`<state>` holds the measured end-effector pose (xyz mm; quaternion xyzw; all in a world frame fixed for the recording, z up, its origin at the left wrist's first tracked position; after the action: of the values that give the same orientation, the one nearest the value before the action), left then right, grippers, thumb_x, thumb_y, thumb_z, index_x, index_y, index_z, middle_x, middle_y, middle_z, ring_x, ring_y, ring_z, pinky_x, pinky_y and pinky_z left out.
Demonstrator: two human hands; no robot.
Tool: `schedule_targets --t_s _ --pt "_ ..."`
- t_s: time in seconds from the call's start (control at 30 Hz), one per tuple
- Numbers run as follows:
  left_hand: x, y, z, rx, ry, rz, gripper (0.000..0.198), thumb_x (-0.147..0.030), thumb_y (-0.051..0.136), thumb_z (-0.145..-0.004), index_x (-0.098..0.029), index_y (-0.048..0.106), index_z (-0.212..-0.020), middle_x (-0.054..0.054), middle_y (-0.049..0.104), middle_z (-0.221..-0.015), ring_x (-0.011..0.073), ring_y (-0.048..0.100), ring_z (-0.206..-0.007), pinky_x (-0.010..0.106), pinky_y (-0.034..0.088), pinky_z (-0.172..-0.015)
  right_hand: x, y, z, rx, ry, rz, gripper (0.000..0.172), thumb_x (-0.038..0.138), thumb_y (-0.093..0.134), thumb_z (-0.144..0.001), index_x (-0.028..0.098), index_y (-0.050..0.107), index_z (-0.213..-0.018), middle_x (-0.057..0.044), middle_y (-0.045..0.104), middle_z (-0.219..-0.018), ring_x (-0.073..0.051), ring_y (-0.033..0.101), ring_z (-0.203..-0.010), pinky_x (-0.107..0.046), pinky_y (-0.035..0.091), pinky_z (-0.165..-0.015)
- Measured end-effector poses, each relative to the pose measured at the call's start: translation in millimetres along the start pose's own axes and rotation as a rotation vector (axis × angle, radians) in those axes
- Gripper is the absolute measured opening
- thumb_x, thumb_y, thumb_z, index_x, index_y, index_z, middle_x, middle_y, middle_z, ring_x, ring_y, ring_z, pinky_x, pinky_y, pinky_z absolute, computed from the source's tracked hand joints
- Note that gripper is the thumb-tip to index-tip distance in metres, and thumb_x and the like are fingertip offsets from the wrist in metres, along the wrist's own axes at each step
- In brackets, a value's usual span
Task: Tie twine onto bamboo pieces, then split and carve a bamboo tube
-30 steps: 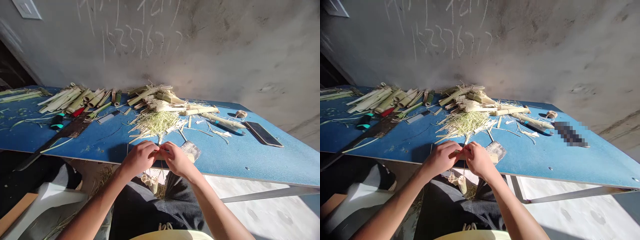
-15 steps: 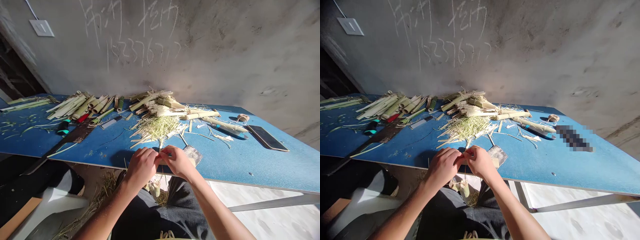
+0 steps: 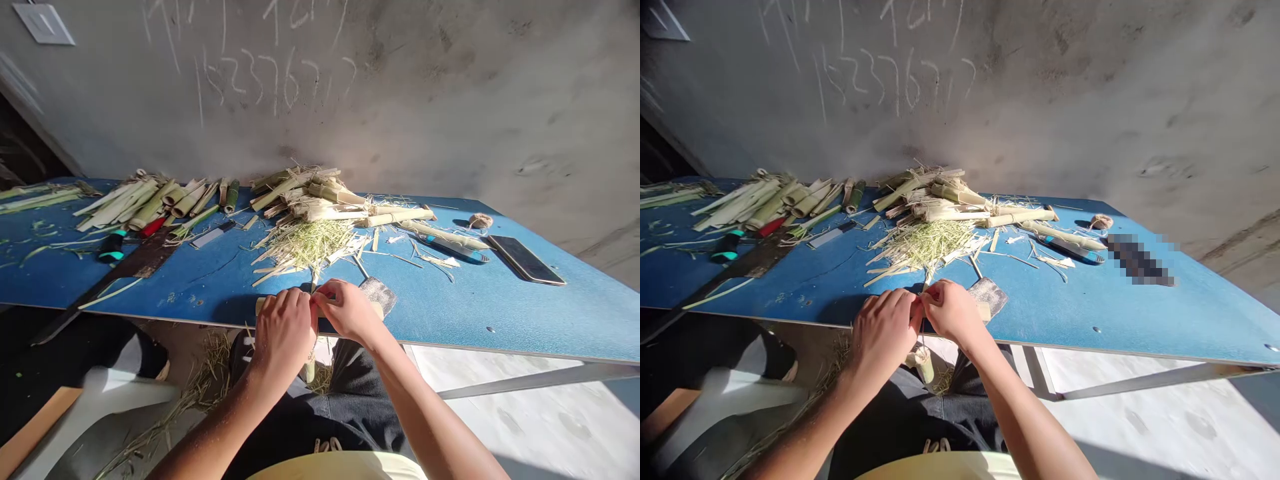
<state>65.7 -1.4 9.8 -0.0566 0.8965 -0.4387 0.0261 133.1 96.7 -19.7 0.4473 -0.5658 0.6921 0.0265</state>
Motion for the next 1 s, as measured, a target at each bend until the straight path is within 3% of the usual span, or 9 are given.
schedule_targets --t_s 0.3,0.4,0.5,0.87,1.0 --pt "2.5 2.5 1.8 0.021 0.011 -0.016 0.015 -0.017 0.062 -0.099 -0.02 0.065 -0.085 0.005 0.071 -0.082 0.0259 0.066 -0.078 0.04 0.039 -0.073 -1.0 3.2 -0.7 0.046 0.007 0.02 0.017 0.021 0.06 -0.097 0.018 0.073 -0.088 -0.008 0.077 -0.095 -0.02 0.068 -0.085 -0.028 0.041 -0.07" --pt "3.8 7.6 0.8 0.031 0.042 0.026 0.009 -0.014 0.063 -0.098 -0.02 0.065 -0.091 0.004 0.072 -0.086 0.0254 0.066 -0.081 0.04 0.04 -0.073 7.5 -0.4 3.6 0.01 -0.172 0.005 0.013 0.015 0.059 -0.096 0.018 0.071 -0.101 -0.008 0.075 -0.103 -0.019 0.067 -0.088 -0.028 0.044 -0.075" --pt "4.1 8.3 1.3 -0.003 0.08 0.058 0.01 -0.012 0.064 -0.096 -0.02 0.065 -0.091 0.003 0.07 -0.084 0.0255 0.066 -0.081 0.04 0.04 -0.073 16.2 -4.8 13.6 -0.013 -0.375 -0.042 0.021 0.016 0.057 -0.1 0.02 0.068 -0.117 -0.007 0.071 -0.111 -0.017 0.066 -0.089 -0.027 0.047 -0.078" --pt "10.9 7.3 4.3 -0.066 0.039 0.212 0.014 -0.009 0.058 -0.099 -0.021 0.064 -0.095 0.003 0.074 -0.09 0.0226 0.068 -0.084 0.036 0.047 -0.077 14.5 -10.8 27.7 -0.062 -0.522 0.128 0.018 0.026 0.056 -0.105 0.02 0.073 -0.103 -0.008 0.074 -0.108 -0.02 0.068 -0.097 -0.033 0.05 -0.089" --pt "11.3 8.1 5.6 -0.076 0.048 0.24 0.015 -0.009 0.055 -0.099 -0.021 0.063 -0.098 0.004 0.074 -0.093 0.0222 0.068 -0.086 0.035 0.049 -0.079 12.3 -12.1 26.3 -0.096 -0.44 0.145 0.019 0.03 0.059 -0.105 0.02 0.071 -0.096 -0.007 0.073 -0.1 -0.02 0.067 -0.092 -0.031 0.049 -0.083"
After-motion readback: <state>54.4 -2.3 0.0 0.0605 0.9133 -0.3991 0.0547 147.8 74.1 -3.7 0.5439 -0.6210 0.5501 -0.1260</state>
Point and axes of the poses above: each hand's wrist, its own z-axis away from the middle knuckle, its own y-axis out of the palm, x = y × z, the point moved 10 cm from there along -z, towards the middle knuckle
